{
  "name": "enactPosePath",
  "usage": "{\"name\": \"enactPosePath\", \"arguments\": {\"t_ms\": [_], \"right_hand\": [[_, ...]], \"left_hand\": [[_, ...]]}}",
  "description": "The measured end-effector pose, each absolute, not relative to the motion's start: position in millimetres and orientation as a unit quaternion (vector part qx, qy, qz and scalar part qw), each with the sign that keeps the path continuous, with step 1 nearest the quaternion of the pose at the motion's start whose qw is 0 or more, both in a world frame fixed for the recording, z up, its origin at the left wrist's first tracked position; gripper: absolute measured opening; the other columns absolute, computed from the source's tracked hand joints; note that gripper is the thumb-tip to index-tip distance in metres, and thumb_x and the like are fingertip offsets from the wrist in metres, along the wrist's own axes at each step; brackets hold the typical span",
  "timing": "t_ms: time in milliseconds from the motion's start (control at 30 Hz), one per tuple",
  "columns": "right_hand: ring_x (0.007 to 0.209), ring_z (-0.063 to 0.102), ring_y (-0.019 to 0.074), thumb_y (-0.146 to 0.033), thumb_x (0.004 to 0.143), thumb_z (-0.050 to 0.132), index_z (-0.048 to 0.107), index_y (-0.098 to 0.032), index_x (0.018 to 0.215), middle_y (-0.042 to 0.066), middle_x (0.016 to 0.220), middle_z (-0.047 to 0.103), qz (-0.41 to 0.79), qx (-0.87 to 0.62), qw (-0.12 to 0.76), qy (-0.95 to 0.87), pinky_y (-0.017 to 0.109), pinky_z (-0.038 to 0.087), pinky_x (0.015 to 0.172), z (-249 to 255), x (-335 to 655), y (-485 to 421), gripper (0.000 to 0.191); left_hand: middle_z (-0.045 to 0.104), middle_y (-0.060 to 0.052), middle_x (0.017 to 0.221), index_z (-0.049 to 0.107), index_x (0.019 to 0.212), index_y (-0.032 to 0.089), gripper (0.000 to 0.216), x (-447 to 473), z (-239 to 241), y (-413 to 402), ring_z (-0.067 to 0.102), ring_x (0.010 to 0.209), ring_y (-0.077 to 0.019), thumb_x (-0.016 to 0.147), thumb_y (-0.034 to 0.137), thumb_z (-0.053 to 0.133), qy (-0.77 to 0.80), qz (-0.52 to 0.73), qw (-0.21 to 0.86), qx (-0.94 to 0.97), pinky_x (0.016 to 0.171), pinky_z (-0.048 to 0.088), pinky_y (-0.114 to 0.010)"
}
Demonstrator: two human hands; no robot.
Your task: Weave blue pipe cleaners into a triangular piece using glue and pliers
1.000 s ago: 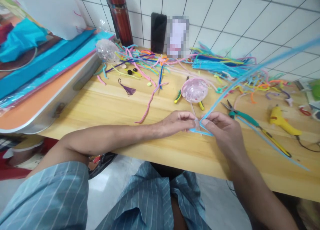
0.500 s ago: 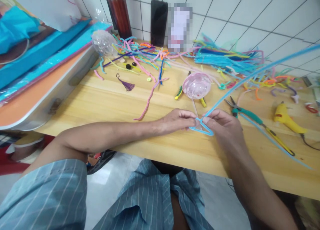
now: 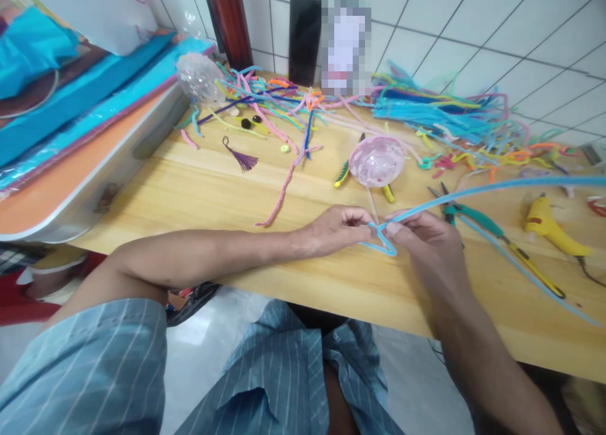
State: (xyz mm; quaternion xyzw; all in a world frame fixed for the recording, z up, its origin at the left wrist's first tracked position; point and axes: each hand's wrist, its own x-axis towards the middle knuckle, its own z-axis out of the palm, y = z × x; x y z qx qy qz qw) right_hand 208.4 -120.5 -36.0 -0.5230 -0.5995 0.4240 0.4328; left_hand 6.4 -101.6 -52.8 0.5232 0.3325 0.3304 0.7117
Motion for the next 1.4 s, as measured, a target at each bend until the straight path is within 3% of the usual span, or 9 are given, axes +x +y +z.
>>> {"name": "enactPosePath", "arguments": {"t_ms": [500, 633, 833, 1033, 1200, 1400], "right_hand": [[0.074, 0.076, 0.0209, -0.029, 0.090, 0.077, 0.082, -0.029, 0.091, 0.000, 0.084, 0.082, 0.226, -0.509, 0.411, -0.722, 0.034, 0.060, 0.068, -41, 211, -128, 0.005], [0.085, 0.080, 0.0222, -0.022, 0.094, 0.073, 0.081, -0.031, 0.102, 0.001, 0.095, 0.085, 0.144, -0.450, 0.411, -0.780, 0.036, 0.063, 0.078, -41, 208, -132, 0.014], [0.099, 0.081, 0.0247, -0.005, 0.090, 0.072, 0.074, -0.023, 0.121, 0.010, 0.109, 0.084, -0.064, -0.311, 0.373, -0.872, 0.038, 0.064, 0.090, -43, 207, -130, 0.036], [0.107, 0.077, 0.0253, -0.010, 0.088, 0.075, 0.070, -0.023, 0.126, 0.011, 0.119, 0.079, -0.171, -0.298, 0.359, -0.868, 0.041, 0.061, 0.097, -45, 209, -131, 0.040], [0.118, 0.070, 0.0306, -0.022, 0.091, 0.072, 0.071, -0.028, 0.127, 0.012, 0.132, 0.071, -0.157, -0.348, 0.370, -0.847, 0.049, 0.057, 0.100, -41, 213, -140, 0.037], [0.082, 0.075, 0.0261, -0.030, 0.094, 0.068, 0.073, -0.032, 0.126, 0.005, 0.097, 0.080, -0.029, -0.368, 0.389, -0.844, 0.043, 0.058, 0.076, -39, 212, -148, 0.033]], "left_hand": [[0.055, 0.006, 0.067, 0.063, 0.071, 0.016, 0.021, 6, -53, -103, 0.047, 0.066, -0.0084, 0.082, 0.032, 0.072, 0.352, 0.362, 0.671, 0.544, 0.067, 0.036, -0.025], [0.054, 0.006, 0.066, 0.064, 0.072, 0.015, 0.018, 6, -58, -103, 0.046, 0.066, -0.0083, 0.083, 0.029, 0.070, 0.358, 0.384, 0.651, 0.548, 0.066, 0.035, -0.025], [0.065, 0.002, 0.076, 0.071, 0.081, 0.014, 0.023, 9, -65, -101, 0.056, 0.074, -0.0095, 0.083, 0.036, 0.076, 0.337, 0.440, 0.668, 0.496, 0.077, 0.045, -0.026], [0.066, 0.003, 0.075, 0.073, 0.085, 0.014, 0.038, 9, -61, -102, 0.056, 0.071, -0.0077, 0.073, 0.045, 0.090, 0.274, 0.446, 0.718, 0.458, 0.078, 0.049, -0.025], [0.069, 0.000, 0.082, 0.074, 0.087, 0.014, 0.042, 8, -58, -105, 0.059, 0.077, -0.0101, 0.079, 0.053, 0.086, 0.288, 0.465, 0.683, 0.485, 0.080, 0.050, -0.027], [0.069, -0.003, 0.087, 0.079, 0.087, 0.018, 0.035, 5, -59, -104, 0.060, 0.087, -0.0139, 0.088, 0.053, 0.077, 0.335, 0.503, 0.538, 0.587, 0.084, 0.047, -0.029]]}}
